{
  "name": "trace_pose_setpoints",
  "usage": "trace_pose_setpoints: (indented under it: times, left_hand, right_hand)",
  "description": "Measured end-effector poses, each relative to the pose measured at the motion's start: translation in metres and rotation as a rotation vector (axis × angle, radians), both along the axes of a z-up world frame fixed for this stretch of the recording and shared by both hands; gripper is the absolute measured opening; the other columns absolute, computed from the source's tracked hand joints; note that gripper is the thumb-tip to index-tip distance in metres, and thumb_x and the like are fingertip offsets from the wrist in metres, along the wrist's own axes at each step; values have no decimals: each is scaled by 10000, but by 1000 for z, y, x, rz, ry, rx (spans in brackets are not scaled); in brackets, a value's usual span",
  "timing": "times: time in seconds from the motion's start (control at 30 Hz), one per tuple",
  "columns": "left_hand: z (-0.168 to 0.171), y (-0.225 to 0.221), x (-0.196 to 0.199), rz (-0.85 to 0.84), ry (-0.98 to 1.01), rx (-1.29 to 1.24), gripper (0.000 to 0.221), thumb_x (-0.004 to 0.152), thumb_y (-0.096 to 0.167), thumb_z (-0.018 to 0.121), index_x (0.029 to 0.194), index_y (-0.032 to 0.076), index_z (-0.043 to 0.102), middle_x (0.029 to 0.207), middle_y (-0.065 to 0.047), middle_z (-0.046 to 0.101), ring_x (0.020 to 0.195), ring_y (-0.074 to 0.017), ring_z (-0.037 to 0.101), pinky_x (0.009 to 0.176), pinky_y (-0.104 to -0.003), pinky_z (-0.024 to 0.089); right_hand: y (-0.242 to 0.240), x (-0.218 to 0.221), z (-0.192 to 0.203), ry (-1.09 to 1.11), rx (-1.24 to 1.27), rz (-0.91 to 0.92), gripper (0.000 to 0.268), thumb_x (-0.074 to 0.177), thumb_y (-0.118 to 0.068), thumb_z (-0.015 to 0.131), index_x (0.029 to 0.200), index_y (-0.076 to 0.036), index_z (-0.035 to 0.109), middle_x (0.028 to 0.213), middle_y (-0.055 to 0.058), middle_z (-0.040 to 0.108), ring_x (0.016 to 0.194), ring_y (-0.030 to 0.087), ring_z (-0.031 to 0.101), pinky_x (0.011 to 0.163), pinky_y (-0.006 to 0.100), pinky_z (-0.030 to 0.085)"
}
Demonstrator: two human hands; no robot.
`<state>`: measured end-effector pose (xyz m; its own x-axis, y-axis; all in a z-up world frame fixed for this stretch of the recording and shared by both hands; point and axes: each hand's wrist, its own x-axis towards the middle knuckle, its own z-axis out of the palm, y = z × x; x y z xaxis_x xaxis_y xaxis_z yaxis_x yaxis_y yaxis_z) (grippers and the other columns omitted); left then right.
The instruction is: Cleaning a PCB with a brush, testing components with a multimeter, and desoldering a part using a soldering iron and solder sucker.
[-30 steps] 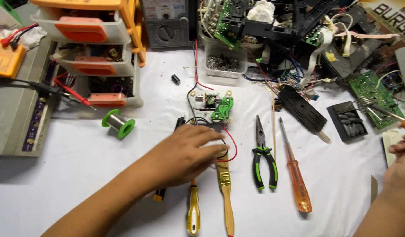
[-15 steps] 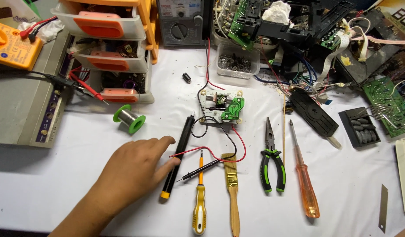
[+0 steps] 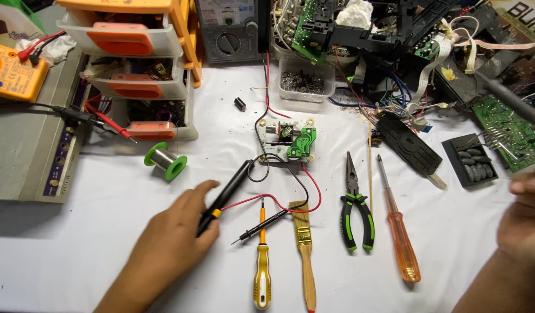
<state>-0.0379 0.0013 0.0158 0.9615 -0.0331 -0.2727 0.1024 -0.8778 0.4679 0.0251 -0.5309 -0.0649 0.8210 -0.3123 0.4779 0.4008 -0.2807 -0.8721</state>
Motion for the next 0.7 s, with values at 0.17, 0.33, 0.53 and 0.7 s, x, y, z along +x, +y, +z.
trace_pose_setpoints:
  times: [0.17, 0.33, 0.53, 0.7]
  left_hand:
    - [24, 24, -2, 187, 63, -93, 599, 688, 232, 667, 1227, 355, 436, 984, 69, 546, 714, -143, 609, 723, -290, 470]
    - [48, 38, 4, 90, -252, -223, 382, 657, 126, 675, 1033, 142, 614, 987, 14, 663, 752, -107, 668, 751, -228, 482]
    - [64, 25, 30, 18, -502, -617, 278, 738, -19, 634, 1007, -23, 561, 904, -97, 595, 870, -133, 581, 898, -213, 483]
    - [48, 7, 59, 36, -532, -791, 234, 777, 50, 639, 998, -3, 586, 949, -85, 620, 861, -121, 581, 812, -200, 486]
  right_hand:
    - [153, 10, 107, 137, 293, -67, 387, 842, -528, 540, 1069, -221, 602, 863, -124, 605, 640, -46, 533, 563, 113, 450]
    - [217, 22, 138, 86, 388, 57, 176, 922, -206, 575, 1081, -138, 543, 845, 16, 558, 648, 55, 546, 559, 158, 518]
    - [220, 55, 134, 120, 886, -23, 251, 761, -294, 636, 922, -102, 647, 699, 17, 510, 553, 79, 469, 507, 193, 385]
    - [224, 52, 139, 87, 834, 12, 287, 748, -323, 629, 910, -87, 607, 725, 23, 521, 541, 77, 470, 483, 190, 403]
